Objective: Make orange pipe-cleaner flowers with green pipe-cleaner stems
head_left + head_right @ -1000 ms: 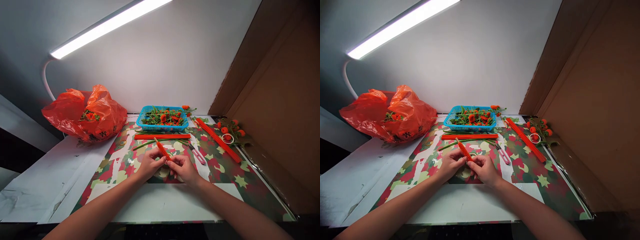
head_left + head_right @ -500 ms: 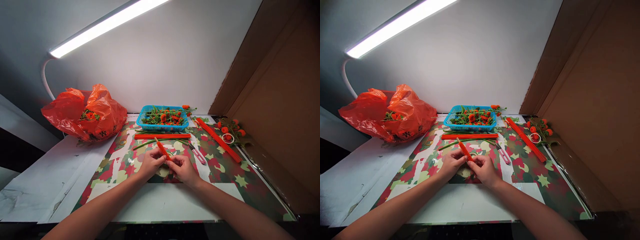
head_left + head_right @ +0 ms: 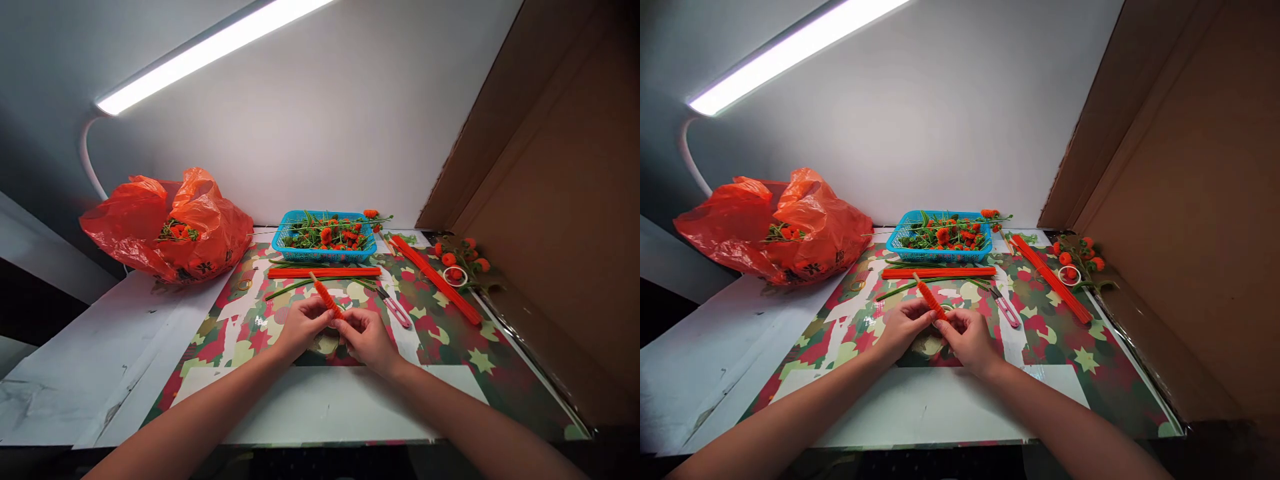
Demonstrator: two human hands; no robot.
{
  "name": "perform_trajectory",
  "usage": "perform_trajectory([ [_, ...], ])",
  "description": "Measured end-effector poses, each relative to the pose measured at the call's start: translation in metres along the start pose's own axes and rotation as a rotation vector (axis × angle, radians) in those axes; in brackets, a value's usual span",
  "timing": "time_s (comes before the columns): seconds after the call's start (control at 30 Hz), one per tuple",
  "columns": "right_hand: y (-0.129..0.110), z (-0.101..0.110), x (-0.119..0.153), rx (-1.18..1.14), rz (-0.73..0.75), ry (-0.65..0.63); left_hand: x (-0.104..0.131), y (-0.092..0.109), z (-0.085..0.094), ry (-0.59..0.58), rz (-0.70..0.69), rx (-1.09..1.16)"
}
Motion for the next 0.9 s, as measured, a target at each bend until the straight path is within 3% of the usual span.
perform_trajectory([
  [0.9,0.0016,-0.0014,0.0008,0.015,0.010,0.002,0.0012,0.0042,-0.0042,0.049,0.028,-0.002],
])
Point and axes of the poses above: each hand's wrist, its own x-axis away from the middle knuckle, its own z-axis out of the back of the hand, y = z × x, the point moved 1 cm from there along -x, towards the middle knuckle, and after that the axes turned 2 degrees about z, right-handed, at the moved point
